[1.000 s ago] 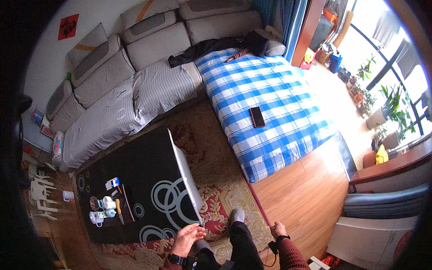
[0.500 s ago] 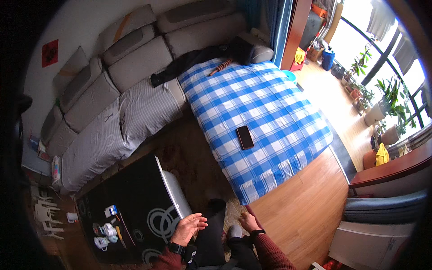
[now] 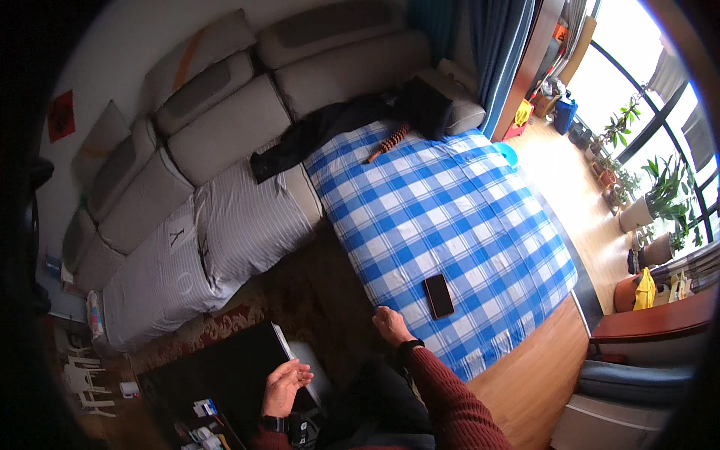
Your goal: The person folds a pair of black trousers on a sofa, then moves to the kitchen. They wash noodles in a blue basin, transfer them to a red-rimmed bowl, and drain the water into the sink.
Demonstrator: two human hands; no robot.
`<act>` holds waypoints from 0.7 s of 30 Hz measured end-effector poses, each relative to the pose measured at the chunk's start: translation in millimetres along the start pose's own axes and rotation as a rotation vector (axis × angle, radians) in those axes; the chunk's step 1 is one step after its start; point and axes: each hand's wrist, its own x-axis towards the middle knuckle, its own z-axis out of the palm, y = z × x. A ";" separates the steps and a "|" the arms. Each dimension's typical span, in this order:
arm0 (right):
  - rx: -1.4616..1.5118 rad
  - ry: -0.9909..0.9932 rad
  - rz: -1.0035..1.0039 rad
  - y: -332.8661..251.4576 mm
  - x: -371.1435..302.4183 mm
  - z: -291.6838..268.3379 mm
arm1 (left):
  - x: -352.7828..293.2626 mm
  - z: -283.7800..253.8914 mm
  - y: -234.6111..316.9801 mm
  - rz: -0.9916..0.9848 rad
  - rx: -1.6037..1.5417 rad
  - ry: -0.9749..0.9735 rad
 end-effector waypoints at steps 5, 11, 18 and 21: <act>0.078 0.120 0.040 -3.7 112.1 -20.2 | 74.4 4.9 50.0 -0.011 -0.003 0.012; 0.338 0.262 0.181 -3.5 269.0 -91.4 | 208.0 46.3 129.2 -0.026 0.043 -0.019; 0.369 0.417 0.145 -22.3 356.1 -213.1 | 342.4 130.1 176.8 -0.208 0.197 -0.174; 0.407 0.514 0.189 -19.7 380.8 -262.1 | 378.8 156.8 182.6 -0.299 0.248 -0.268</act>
